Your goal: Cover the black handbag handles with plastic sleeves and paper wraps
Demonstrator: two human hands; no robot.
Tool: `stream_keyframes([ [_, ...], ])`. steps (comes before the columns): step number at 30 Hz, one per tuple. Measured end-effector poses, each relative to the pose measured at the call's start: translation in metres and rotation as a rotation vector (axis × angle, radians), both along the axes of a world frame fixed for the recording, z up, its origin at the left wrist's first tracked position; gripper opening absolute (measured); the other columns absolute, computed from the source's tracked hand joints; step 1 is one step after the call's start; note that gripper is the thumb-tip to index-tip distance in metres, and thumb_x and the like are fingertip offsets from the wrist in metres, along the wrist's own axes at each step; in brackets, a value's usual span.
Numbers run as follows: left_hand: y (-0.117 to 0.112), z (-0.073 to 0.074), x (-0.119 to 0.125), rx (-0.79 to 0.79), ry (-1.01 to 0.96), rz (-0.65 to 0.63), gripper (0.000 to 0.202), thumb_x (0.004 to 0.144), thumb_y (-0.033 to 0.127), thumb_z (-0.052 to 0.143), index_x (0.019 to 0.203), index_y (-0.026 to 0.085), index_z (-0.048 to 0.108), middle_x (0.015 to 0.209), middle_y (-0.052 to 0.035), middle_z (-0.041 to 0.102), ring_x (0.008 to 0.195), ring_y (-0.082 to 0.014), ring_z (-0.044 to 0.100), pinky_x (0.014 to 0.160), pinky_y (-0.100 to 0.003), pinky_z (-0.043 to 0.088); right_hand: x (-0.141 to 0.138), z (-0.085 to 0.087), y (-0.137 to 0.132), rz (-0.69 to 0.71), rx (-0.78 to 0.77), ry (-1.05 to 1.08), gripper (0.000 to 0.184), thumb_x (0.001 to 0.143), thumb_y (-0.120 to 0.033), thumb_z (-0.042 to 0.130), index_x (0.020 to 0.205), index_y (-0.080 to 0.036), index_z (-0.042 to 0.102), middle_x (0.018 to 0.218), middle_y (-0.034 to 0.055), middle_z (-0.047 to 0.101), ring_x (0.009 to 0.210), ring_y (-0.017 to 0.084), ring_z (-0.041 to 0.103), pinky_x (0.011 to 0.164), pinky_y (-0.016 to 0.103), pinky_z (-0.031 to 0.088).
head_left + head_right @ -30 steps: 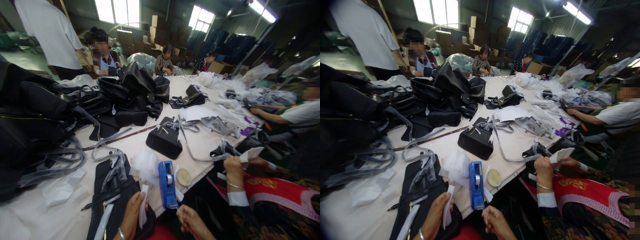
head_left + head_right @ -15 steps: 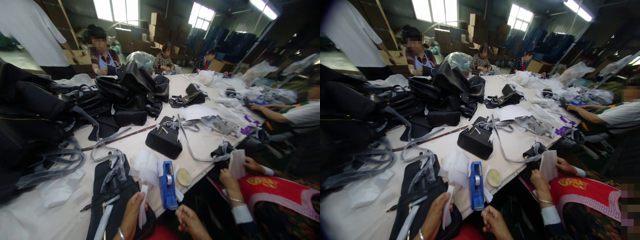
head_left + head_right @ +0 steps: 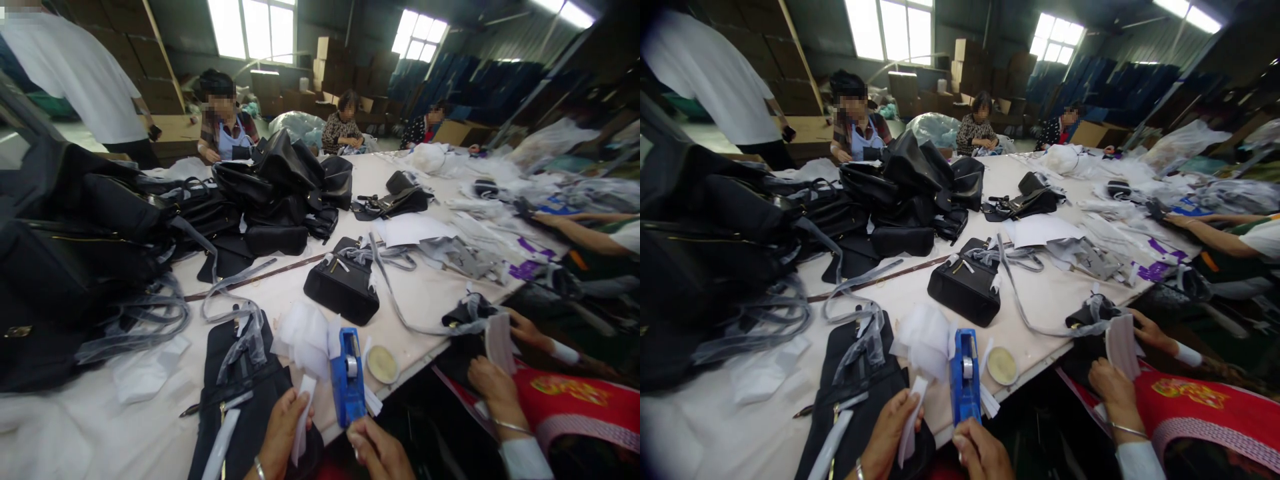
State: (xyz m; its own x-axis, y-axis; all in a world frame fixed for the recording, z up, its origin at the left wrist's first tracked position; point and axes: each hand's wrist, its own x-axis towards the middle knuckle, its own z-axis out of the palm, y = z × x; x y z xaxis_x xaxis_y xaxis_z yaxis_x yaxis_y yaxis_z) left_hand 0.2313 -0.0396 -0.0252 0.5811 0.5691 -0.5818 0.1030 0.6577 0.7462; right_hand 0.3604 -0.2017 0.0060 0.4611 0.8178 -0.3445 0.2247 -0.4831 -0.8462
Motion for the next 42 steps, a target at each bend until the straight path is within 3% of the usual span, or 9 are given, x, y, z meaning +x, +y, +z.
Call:
stream_keyframes([
  [3,-0.002,0.005,0.002,0.03,-0.017,-0.025,0.037,0.073,0.052,0.068,0.073,0.015,0.063,0.058,0.0011,0.058,0.049,-0.0092,0.048,0.047,-0.02,0.035,0.0,0.025,0.042,0.111,0.147,-0.1,0.027,0.095,-0.039,0.039,0.088,-0.024,0.06,0.08,0.0012,0.06,0.073,0.016,0.055,0.068,0.025,0.041],
  [8,-0.003,0.004,0.0,0.02,-0.059,-0.02,0.04,0.07,0.054,0.07,0.078,0.015,0.066,0.06,0.0004,0.059,0.051,-0.0098,0.049,0.048,-0.02,0.037,0.004,0.015,0.084,0.253,0.25,-0.203,0.024,0.096,-0.03,0.04,0.092,-0.021,0.063,0.085,0.0034,0.063,0.082,0.018,0.059,0.075,0.028,0.043],
  [15,0.005,-0.001,-0.012,-0.043,-0.116,-0.072,0.046,0.074,0.056,0.065,0.09,0.014,0.066,0.062,-0.0014,0.061,0.05,-0.0097,0.05,0.049,-0.02,0.037,0.009,0.012,0.097,0.421,0.239,-0.337,0.019,0.093,-0.019,0.043,0.094,-0.02,0.061,0.086,0.0036,0.065,0.082,0.017,0.06,0.073,0.026,0.043],
  [22,0.016,0.001,-0.018,-0.056,-0.185,-0.149,0.037,0.083,0.048,0.06,0.092,0.012,0.064,0.06,-0.001,0.06,0.046,-0.0064,0.046,0.047,-0.019,0.031,0.014,0.024,0.107,0.47,0.243,-0.186,0.02,0.092,-0.018,0.043,0.099,-0.02,0.061,0.093,0.0038,0.067,0.088,0.017,0.062,0.078,0.025,0.045],
  [26,0.021,0.002,-0.019,-0.056,-0.174,-0.198,0.038,0.081,0.049,0.061,0.091,0.013,0.063,0.06,-0.002,0.062,0.046,-0.0071,0.048,0.046,-0.019,0.03,0.02,0.028,0.112,0.494,0.157,-0.148,0.031,0.087,-0.013,0.045,0.114,-0.023,0.057,0.084,0.0005,0.066,0.077,0.016,0.062,0.069,0.024,0.043],
  [31,0.023,-0.003,-0.019,-0.077,-0.178,-0.211,0.038,0.079,0.05,0.063,0.087,0.012,0.062,0.06,-0.0019,0.061,0.045,-0.0072,0.047,0.045,-0.019,0.029,0.027,0.021,0.118,0.475,0.076,-0.112,0.04,0.081,-0.012,0.049,0.119,-0.024,0.052,0.071,-0.0038,0.062,0.068,0.015,0.059,0.065,0.023,0.04],
  [36,0.025,-0.001,-0.019,-0.202,-0.294,-0.181,0.034,0.082,0.045,0.061,0.09,0.013,0.062,0.057,0.0002,0.057,0.044,-0.0066,0.043,0.047,-0.02,0.032,0.027,0.015,0.122,0.428,0.085,0.017,0.027,0.082,-0.017,0.051,0.109,-0.022,0.055,0.069,-0.0047,0.061,0.067,0.014,0.058,0.064,0.023,0.04],
  [42,0.03,0.005,-0.02,-0.361,-0.378,-0.152,0.033,0.083,0.044,0.061,0.093,0.012,0.064,0.057,0.0017,0.053,0.046,-0.007,0.041,0.051,-0.022,0.036,0.013,0.002,0.122,0.192,0.089,-0.098,0.01,0.08,-0.023,0.059,0.09,-0.021,0.056,0.074,-0.0011,0.058,0.068,0.017,0.055,0.064,0.026,0.041],
])
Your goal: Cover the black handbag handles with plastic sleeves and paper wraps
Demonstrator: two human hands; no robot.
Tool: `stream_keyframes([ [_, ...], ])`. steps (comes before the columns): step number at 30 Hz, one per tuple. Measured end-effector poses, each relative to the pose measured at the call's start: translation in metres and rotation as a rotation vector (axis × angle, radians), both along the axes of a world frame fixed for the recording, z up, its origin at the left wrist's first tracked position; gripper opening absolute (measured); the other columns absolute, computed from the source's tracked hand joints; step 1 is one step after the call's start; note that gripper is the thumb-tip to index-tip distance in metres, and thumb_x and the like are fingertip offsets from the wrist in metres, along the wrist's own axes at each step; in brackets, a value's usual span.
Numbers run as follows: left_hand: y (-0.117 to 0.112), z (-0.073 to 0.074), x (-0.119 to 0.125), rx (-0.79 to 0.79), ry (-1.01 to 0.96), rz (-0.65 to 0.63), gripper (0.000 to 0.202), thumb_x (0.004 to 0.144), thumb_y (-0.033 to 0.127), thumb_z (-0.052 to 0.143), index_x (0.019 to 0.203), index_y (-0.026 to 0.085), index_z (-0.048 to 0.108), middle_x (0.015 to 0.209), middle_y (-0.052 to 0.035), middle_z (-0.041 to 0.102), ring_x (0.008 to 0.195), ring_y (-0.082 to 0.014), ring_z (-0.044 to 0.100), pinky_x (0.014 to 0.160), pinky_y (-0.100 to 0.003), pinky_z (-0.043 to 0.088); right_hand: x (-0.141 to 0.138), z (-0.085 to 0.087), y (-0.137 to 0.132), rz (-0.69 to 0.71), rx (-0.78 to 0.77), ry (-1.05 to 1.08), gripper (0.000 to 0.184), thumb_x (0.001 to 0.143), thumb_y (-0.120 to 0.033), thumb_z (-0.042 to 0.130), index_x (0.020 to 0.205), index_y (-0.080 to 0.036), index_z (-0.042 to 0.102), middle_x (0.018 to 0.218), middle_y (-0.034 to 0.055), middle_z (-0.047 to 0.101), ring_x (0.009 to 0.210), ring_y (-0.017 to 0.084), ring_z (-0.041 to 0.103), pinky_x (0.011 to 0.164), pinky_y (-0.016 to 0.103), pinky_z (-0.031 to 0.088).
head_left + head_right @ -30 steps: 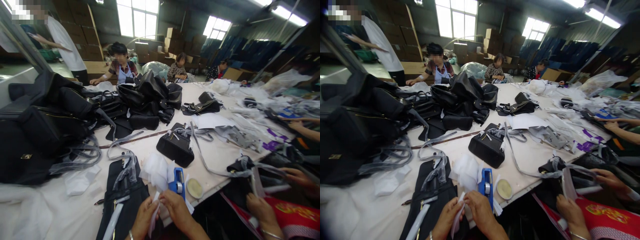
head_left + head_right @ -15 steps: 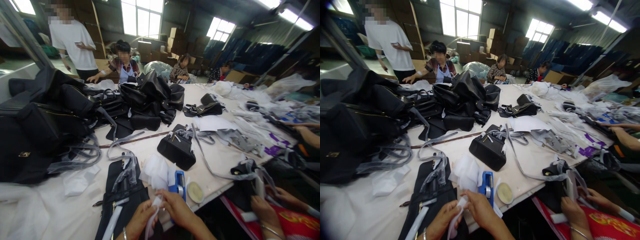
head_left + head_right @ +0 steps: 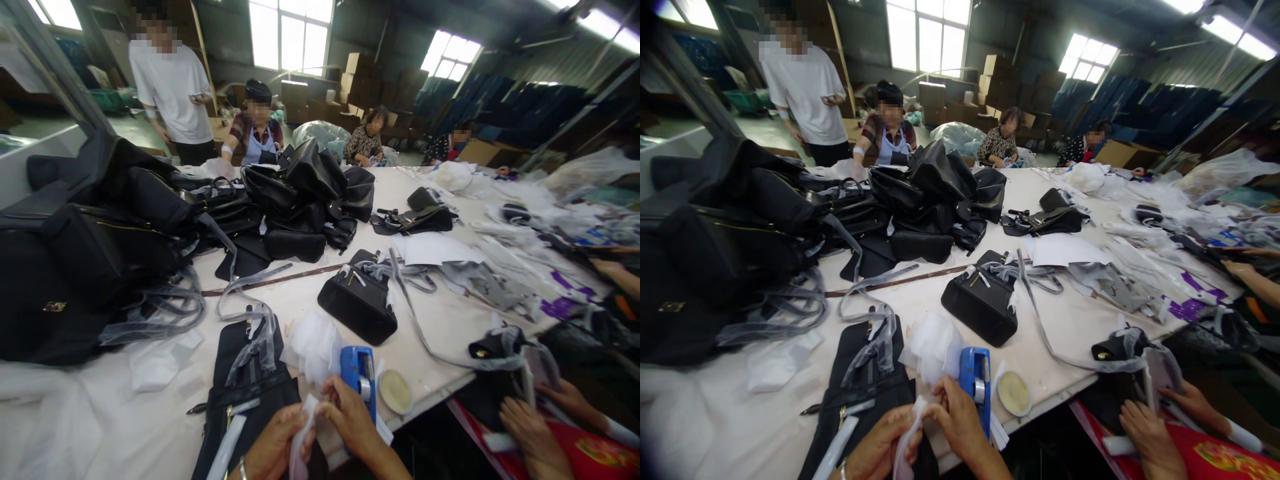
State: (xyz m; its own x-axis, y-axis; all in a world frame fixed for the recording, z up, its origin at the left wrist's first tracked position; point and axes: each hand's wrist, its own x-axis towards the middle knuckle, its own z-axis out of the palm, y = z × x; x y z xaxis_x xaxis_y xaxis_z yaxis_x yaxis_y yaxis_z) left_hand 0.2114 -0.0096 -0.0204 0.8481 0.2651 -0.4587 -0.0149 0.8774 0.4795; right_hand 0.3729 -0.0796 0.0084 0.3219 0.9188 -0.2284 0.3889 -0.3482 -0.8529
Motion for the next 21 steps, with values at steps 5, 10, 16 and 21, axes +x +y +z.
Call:
stream_keyframes([
  [5,0.001,-0.002,0.002,0.059,0.074,0.024,0.035,0.082,0.047,0.062,0.093,0.013,0.063,0.057,0.002,0.053,0.046,-0.007,0.041,0.05,-0.022,0.035,-0.01,-0.004,-0.001,-0.059,-0.01,-0.129,0.015,0.085,-0.027,0.055,0.071,-0.021,0.055,0.069,0.0003,0.059,0.067,0.019,0.055,0.063,0.028,0.037],
  [10,-0.004,-0.008,0.007,0.247,0.204,0.057,0.045,0.078,0.056,0.062,0.089,0.013,0.062,0.061,0.0004,0.057,0.049,-0.0082,0.045,0.049,-0.021,0.034,-0.016,-0.002,-0.002,-0.112,-0.033,-0.017,0.025,0.088,-0.031,0.052,0.066,-0.02,0.057,0.063,-0.0009,0.059,0.064,0.017,0.056,0.061,0.027,0.037],
  [16,-0.012,-0.001,0.011,0.5,0.348,0.066,0.048,0.079,0.059,0.057,0.091,0.013,0.061,0.064,-0.0005,0.058,0.054,-0.0113,0.051,0.051,-0.022,0.037,-0.022,-0.021,-0.004,-0.241,-0.064,0.37,0.029,0.083,-0.043,0.057,0.07,-0.017,0.057,0.055,-0.0042,0.051,0.051,0.012,0.048,0.051,0.024,0.035],
  [21,-0.02,0.001,0.014,0.653,0.35,0.065,0.044,0.083,0.054,0.053,0.1,0.014,0.062,0.066,-0.0001,0.058,0.058,-0.0134,0.052,0.054,-0.024,0.041,-0.025,-0.024,-0.002,-0.267,-0.056,0.585,0.034,0.077,-0.049,0.062,0.073,-0.016,0.057,0.054,-0.0035,0.055,0.047,0.011,0.05,0.049,0.023,0.034],
])
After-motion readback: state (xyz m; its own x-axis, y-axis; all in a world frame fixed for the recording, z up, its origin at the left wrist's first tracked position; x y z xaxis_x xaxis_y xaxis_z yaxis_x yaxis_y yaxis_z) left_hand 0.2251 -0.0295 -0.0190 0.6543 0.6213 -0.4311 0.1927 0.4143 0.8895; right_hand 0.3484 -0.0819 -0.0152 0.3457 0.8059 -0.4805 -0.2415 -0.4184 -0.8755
